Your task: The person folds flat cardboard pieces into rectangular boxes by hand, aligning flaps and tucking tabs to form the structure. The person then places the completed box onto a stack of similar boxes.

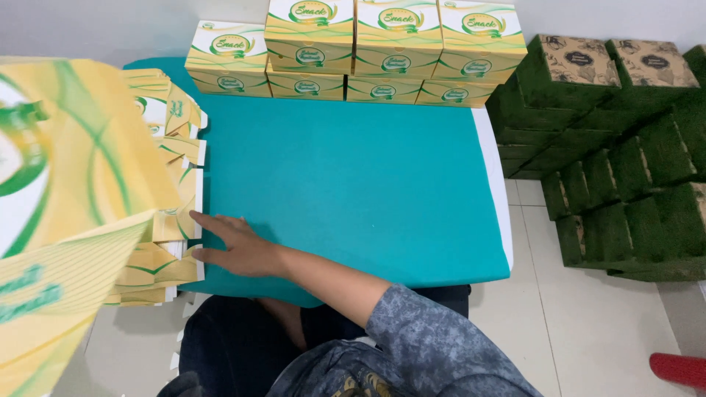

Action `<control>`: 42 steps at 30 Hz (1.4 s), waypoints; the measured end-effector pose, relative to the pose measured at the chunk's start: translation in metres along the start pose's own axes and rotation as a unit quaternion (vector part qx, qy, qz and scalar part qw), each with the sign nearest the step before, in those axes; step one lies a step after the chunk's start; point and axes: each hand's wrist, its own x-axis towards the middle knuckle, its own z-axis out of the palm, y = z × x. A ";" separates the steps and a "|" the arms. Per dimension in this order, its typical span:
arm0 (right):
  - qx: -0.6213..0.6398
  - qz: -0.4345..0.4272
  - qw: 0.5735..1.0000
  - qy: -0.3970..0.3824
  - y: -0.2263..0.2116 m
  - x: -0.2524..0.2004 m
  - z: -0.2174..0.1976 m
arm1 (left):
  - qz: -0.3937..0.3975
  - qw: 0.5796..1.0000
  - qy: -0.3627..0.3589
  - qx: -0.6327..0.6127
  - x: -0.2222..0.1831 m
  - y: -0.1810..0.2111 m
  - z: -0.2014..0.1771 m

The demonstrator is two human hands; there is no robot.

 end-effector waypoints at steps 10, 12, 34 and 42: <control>0.202 -0.149 0.964 0.082 -0.046 -0.143 -0.109 | -0.130 0.980 0.075 -0.132 -0.048 -0.081 0.024; 0.142 -0.152 0.968 0.138 -0.045 -0.178 -0.131 | -0.147 0.975 0.083 -0.146 -0.059 -0.101 0.028; -0.593 -0.084 0.780 0.183 0.016 -0.237 -0.156 | -0.075 0.918 -0.249 0.298 -0.064 -0.159 -0.034; -0.565 -0.065 0.799 0.196 -0.005 -0.239 -0.149 | 0.217 0.458 -0.623 0.596 -0.061 -0.192 -0.072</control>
